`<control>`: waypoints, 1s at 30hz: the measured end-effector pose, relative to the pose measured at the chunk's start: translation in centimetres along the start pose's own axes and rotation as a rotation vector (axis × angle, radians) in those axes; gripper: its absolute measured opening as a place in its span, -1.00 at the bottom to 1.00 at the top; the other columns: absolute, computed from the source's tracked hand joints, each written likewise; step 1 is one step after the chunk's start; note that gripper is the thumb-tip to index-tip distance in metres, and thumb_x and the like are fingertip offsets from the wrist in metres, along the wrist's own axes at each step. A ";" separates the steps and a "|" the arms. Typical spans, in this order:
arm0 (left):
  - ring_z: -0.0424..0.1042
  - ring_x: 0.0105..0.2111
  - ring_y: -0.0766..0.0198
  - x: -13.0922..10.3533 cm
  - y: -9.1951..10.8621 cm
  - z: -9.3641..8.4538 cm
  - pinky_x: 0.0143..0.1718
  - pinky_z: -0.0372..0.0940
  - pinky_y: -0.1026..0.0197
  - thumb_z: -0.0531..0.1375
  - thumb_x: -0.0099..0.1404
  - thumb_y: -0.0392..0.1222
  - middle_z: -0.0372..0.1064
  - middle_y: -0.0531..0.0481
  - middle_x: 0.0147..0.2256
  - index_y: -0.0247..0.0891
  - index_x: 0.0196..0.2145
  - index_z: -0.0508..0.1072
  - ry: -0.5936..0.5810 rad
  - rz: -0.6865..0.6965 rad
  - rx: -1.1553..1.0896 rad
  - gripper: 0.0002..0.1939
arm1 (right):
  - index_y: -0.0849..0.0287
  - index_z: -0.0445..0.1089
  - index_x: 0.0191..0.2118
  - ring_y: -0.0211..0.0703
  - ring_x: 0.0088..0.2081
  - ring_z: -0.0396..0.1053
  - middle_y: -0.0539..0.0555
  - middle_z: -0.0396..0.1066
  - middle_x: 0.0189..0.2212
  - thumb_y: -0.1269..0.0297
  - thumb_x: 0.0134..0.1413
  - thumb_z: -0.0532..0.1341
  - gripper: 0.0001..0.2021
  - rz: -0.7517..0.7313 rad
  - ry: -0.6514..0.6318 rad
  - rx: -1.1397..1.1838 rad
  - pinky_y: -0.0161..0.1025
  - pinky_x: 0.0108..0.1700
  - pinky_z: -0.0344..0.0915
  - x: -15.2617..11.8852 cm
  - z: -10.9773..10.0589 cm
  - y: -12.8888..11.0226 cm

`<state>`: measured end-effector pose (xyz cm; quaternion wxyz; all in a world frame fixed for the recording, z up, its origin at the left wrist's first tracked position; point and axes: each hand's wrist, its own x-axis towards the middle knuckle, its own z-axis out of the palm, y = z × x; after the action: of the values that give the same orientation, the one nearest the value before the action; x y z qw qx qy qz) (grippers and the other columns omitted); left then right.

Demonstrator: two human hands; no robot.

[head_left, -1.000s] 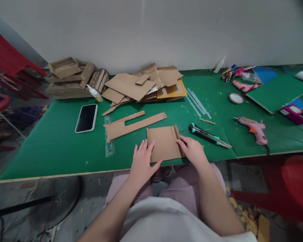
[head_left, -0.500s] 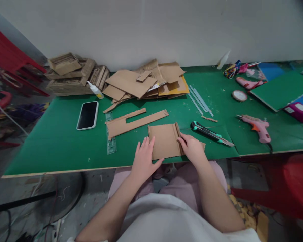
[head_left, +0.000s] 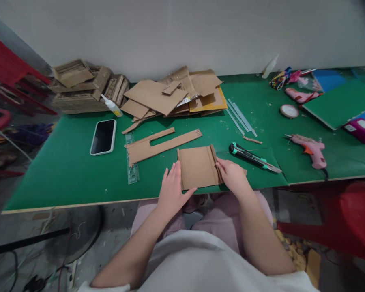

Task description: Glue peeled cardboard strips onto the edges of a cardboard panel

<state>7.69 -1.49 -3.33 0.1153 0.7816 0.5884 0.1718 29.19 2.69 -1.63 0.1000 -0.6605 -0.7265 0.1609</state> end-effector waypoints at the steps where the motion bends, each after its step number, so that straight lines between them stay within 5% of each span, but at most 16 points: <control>1: -0.05 0.18 -0.07 0.0 0.0 0.0 0.14 -0.07 -0.14 0.13 0.11 0.14 -0.10 -0.39 0.17 -0.38 0.21 -0.40 0.000 0.001 0.002 0.00 | 0.20 0.31 0.00 -0.08 -0.20 0.40 0.18 0.44 -0.22 0.27 0.18 -0.08 -0.64 0.000 0.000 -0.004 -0.26 -0.21 0.25 0.0 0.0 0.0; 19: -0.17 0.21 -0.04 0.0 0.7 -0.2 0.17 -0.17 -0.16 0.12 0.15 0.00 -0.13 -0.32 0.20 -0.35 0.23 -0.31 -0.011 -0.003 -0.118 -0.12 | 0.25 0.33 -0.05 -0.08 -0.29 0.38 0.15 0.43 -0.33 0.19 0.09 0.05 -0.64 0.021 0.080 0.074 -0.26 -0.28 0.24 -0.3 0.1 -0.5; 22: -0.16 0.21 -0.03 0.1 1.2 -0.6 0.16 -0.14 -0.15 0.11 0.17 -0.03 -0.17 -0.26 0.21 -0.27 0.23 -0.30 0.004 -0.105 -0.353 -0.16 | 0.26 0.35 -0.08 -0.08 -0.33 0.35 0.13 0.40 -0.40 0.25 0.07 0.05 -0.67 0.053 0.105 0.079 -0.24 -0.30 0.23 -0.4 0.5 -0.6; 26: 0.20 0.05 0.07 0.7 1.8 -1.1 0.03 0.16 0.02 0.10 0.19 -0.06 -0.16 -0.20 0.21 -0.14 0.23 -0.27 0.048 -0.411 -0.921 -0.22 | 0.25 0.37 -0.13 -0.08 -0.33 0.34 0.14 0.39 -0.37 0.27 0.05 0.03 -0.69 0.078 0.129 0.128 -0.21 -0.28 0.23 -0.4 0.8 -0.5; 30: 0.35 -0.09 0.13 1.6 2.0 -1.6 -0.07 0.26 0.08 0.18 0.12 -0.13 0.05 -0.24 0.13 -0.17 0.21 -0.20 0.083 -0.657 -1.317 -0.18 | 0.21 0.38 -0.13 -0.11 -0.33 0.35 0.12 0.42 -0.33 0.25 0.03 0.04 -0.69 0.104 0.146 0.267 -0.20 -0.28 0.25 -0.6 0.8 -0.5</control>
<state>9.17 -0.54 -0.88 0.5839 0.3266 0.5711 0.4757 28.56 1.99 -2.14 0.2308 -0.6879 -0.6544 0.2126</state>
